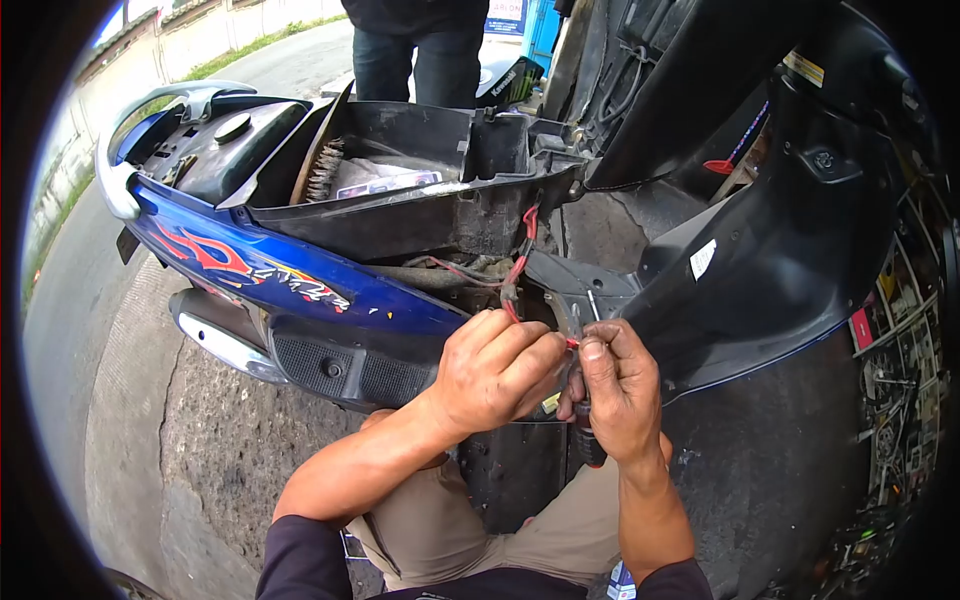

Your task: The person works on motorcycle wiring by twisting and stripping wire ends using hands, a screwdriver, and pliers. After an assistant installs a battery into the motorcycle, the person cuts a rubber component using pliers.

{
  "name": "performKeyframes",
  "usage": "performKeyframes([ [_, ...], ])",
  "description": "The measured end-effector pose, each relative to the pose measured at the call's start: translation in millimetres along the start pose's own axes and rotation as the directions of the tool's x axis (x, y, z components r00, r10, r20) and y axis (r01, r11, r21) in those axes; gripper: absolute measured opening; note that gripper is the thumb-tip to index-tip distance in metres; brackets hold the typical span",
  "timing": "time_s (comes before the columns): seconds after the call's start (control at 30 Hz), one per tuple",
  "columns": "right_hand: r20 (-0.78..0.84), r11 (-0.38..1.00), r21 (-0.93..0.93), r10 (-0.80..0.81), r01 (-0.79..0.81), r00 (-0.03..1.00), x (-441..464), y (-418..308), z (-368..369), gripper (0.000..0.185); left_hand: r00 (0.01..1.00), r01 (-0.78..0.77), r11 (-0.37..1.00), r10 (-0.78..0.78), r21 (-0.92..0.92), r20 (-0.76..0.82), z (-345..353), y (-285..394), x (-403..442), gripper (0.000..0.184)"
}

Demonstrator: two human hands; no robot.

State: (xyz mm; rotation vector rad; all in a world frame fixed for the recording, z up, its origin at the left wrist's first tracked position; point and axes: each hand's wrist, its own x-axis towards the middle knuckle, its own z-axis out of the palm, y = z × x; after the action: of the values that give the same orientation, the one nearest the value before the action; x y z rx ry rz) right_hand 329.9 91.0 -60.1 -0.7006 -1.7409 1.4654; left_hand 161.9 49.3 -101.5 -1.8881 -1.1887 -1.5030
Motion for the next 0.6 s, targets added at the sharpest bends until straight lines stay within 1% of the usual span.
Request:
performKeyframes([
  [0.03, 0.000, 1.000, 0.004, -0.003, 0.003, 1.000, 0.3, -1.9, 0.8, 0.020, 0.999, -0.034, 0.998, 0.035, 0.058, -0.014, -1.5, -1.0, -0.2, 0.038],
  [0.07, -0.013, 1.000, -0.009, 0.027, -0.027, 1.000, -0.2, -5.4, 2.4, 0.020, 0.999, -0.037, 0.998, 0.038, 0.058, -0.010, -2.0, -1.1, -0.7, 0.038],
  [0.1, -0.027, 0.998, -0.020, 0.058, -0.058, 0.998, -1.1, -8.4, 4.2, 0.019, 0.998, -0.057, 0.993, 0.057, 0.102, 0.002, -2.8, -1.2, -1.4, 0.039],
  [0.13, -0.028, 0.998, -0.014, 0.054, -0.055, 0.998, -1.5, -10.9, 5.9, 0.019, 0.997, -0.078, 0.986, 0.077, 0.146, 0.013, -3.6, -1.8, -1.3, 0.040],
  [0.2, -0.059, 0.992, -0.001, 0.124, -0.124, 0.991, -2.2, -14.3, 8.4, 0.018, 0.998, -0.065, 0.988, 0.065, 0.142, 0.001, -2.4, -0.8, 0.9, 0.038],
  [0.23, -0.061, 0.993, 0.002, 0.122, -0.122, 0.991, -2.1, -12.2, 8.4, 0.018, 0.999, -0.045, 0.990, 0.047, 0.134, -0.014, -1.5, -0.2, 1.9, 0.037],
  [0.27, -0.056, 0.996, -0.076, 0.045, -0.049, 0.997, -1.5, -8.4, 7.3, 0.017, 0.999, -0.047, 0.990, 0.049, 0.134, -0.014, -1.4, 0.0, 2.8, 0.037],
  [0.3, -0.046, 0.988, -0.155, -0.032, 0.025, 0.998, -0.8, -6.6, 6.1, 0.017, 1.000, -0.011, 0.998, 0.010, 0.061, 0.003, -1.4, -0.2, 4.1, 0.035],
  [0.33, -0.045, 0.987, -0.156, -0.034, 0.026, 0.998, -0.3, -7.4, 4.7, 0.017, 0.999, 0.029, 1.000, -0.029, -0.011, 0.023, -1.2, -0.3, 4.9, 0.034],
  [0.37, -0.011, 0.979, -0.194, -0.061, 0.058, 0.998, 0.2, -8.4, 3.2, 0.017, 0.995, 0.102, 0.993, -0.100, -0.066, 0.027, 2.8, 0.2, 0.8, 0.030],
  [0.4, 0.026, 0.968, -0.231, -0.090, 0.093, 0.996, 1.7, -9.1, 2.1, 0.016, 0.995, 0.102, 0.993, -0.100, -0.062, 0.023, 1.7, 0.9, 2.0, 0.030],
  [0.47, 0.030, 0.974, -0.202, -0.100, 0.104, 0.995, 2.6, -6.8, 0.7, 0.016, 0.986, 0.164, 0.982, -0.159, -0.097, 0.055, -2.0, 4.1, 6.4, 0.028],
  [0.6, 0.011, 0.983, -0.146, -0.109, 0.109, 0.994, 1.9, -5.9, 3.1, 0.015, 0.980, 0.199, 0.969, -0.195, -0.145, 0.036, -1.1, 6.7, 12.7, 0.024],
])
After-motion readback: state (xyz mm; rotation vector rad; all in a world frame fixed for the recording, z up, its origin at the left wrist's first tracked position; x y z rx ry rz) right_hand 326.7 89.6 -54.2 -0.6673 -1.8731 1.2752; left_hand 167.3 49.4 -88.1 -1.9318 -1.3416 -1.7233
